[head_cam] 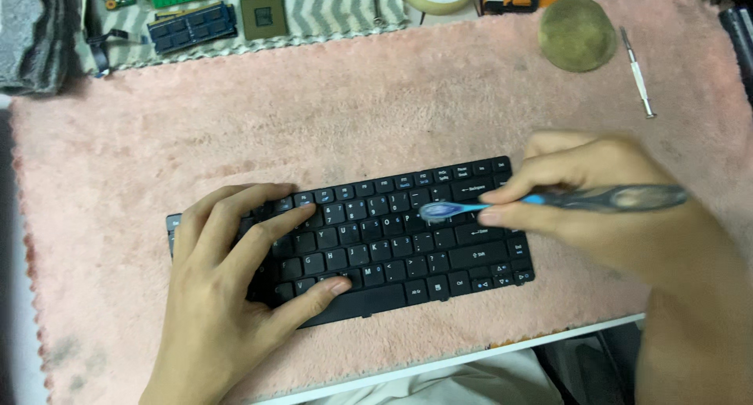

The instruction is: The person uses a toothbrush to scrub the keys of a detached laptop keyboard placed on a pink towel. The person systematically brushes across multiple keys and rows, moving from the upper right toward the lower left.

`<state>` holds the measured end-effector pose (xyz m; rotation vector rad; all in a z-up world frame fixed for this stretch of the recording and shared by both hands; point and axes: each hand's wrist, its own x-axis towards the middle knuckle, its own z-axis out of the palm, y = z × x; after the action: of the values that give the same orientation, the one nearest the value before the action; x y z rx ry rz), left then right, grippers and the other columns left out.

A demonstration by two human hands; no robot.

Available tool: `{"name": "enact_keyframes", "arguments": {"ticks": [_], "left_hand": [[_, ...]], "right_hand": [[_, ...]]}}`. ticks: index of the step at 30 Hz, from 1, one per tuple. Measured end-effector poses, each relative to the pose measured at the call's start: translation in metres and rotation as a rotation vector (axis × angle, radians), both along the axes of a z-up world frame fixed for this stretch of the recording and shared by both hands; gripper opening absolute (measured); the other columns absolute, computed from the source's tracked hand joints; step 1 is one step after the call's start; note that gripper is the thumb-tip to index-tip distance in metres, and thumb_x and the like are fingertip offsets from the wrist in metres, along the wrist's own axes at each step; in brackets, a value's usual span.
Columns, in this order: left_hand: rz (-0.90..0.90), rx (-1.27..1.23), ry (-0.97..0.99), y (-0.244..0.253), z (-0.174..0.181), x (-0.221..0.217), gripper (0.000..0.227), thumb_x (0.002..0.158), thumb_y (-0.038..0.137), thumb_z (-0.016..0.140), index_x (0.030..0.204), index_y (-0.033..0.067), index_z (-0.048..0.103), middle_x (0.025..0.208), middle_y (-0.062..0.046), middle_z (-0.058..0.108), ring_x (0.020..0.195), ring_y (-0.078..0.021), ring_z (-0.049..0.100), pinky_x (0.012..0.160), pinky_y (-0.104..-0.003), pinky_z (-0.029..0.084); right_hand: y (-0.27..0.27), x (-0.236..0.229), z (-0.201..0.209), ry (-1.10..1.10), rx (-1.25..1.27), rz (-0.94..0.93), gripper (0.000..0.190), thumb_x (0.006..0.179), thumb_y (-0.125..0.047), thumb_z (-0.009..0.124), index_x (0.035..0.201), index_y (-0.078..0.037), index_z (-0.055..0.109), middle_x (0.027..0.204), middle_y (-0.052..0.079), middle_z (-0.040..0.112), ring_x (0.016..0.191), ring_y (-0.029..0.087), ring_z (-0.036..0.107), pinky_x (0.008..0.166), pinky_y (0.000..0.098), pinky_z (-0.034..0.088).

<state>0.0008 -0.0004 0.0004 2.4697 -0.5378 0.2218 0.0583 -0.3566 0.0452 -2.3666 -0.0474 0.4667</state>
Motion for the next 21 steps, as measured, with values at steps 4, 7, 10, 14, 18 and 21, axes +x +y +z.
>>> {"name": "enact_keyframes", "arguments": {"ticks": [4, 7, 10, 14, 18, 21], "left_hand": [[-0.006, -0.002, -0.016, -0.001, -0.002, 0.000, 0.066, 0.088, 0.053, 0.094, 0.138, 0.0134, 0.077, 0.149, -0.012, 0.071, 0.139, -0.0387, 0.062, 0.121, -0.055, 0.048], [0.011, 0.005, -0.009, 0.001, -0.002, -0.001, 0.067, 0.088, 0.054, 0.094, 0.139, 0.0144, 0.078, 0.150, -0.011, 0.071, 0.140, -0.0388, 0.061, 0.121, -0.056, 0.047], [-0.007, -0.005, -0.001, 0.000, 0.000, -0.001, 0.067, 0.088, 0.054, 0.093, 0.139, 0.0133, 0.078, 0.148, -0.011, 0.071, 0.140, -0.0382, 0.061, 0.122, -0.055, 0.047], [0.013, 0.016, 0.013, -0.001, -0.003, -0.002, 0.068, 0.087, 0.054, 0.093, 0.140, 0.0146, 0.078, 0.150, -0.011, 0.071, 0.140, -0.0383, 0.061, 0.122, -0.056, 0.047], [0.025, 0.026, 0.030, -0.001, 0.000, -0.002, 0.067, 0.088, 0.054, 0.092, 0.140, 0.0136, 0.078, 0.150, -0.010, 0.071, 0.141, -0.0381, 0.060, 0.122, -0.056, 0.046], [0.024, 0.026, 0.017, -0.001, -0.002, -0.002, 0.068, 0.087, 0.053, 0.093, 0.141, 0.0144, 0.078, 0.149, -0.010, 0.071, 0.140, -0.0374, 0.061, 0.121, -0.055, 0.048]], "right_hand": [[-0.017, -0.002, 0.006, -0.010, 0.040, 0.013, 0.013, 0.081, -0.016, 0.106, 0.094, -0.016, 0.106, 0.072, -0.002, 0.071, 0.063, 0.008, 0.061, 0.059, 0.0251, 0.042], [-0.024, -0.003, 0.008, 0.042, -0.122, -0.074, 0.010, 0.081, -0.020, 0.106, 0.091, -0.020, 0.109, 0.070, 0.000, 0.063, 0.065, 0.012, 0.055, 0.062, 0.0286, 0.037], [-0.013, -0.011, 0.007, -0.017, -0.024, -0.091, 0.010, 0.081, -0.017, 0.105, 0.090, -0.014, 0.106, 0.071, 0.000, 0.068, 0.062, 0.011, 0.055, 0.058, 0.0274, 0.037], [-0.022, -0.014, 0.012, 0.070, -0.149, -0.158, 0.012, 0.082, -0.021, 0.105, 0.093, -0.020, 0.110, 0.074, -0.001, 0.075, 0.067, 0.011, 0.064, 0.066, 0.0259, 0.045], [-0.029, -0.030, -0.006, -0.152, -0.018, -0.033, 0.011, 0.085, -0.022, 0.100, 0.095, -0.017, 0.100, 0.074, -0.003, 0.065, 0.064, 0.009, 0.053, 0.060, 0.0249, 0.037], [-0.021, -0.042, 0.005, -0.251, -0.081, 0.115, 0.013, 0.096, -0.024, 0.088, 0.088, -0.014, 0.092, 0.077, -0.003, 0.068, 0.059, 0.009, 0.059, 0.058, 0.0259, 0.045]]}}
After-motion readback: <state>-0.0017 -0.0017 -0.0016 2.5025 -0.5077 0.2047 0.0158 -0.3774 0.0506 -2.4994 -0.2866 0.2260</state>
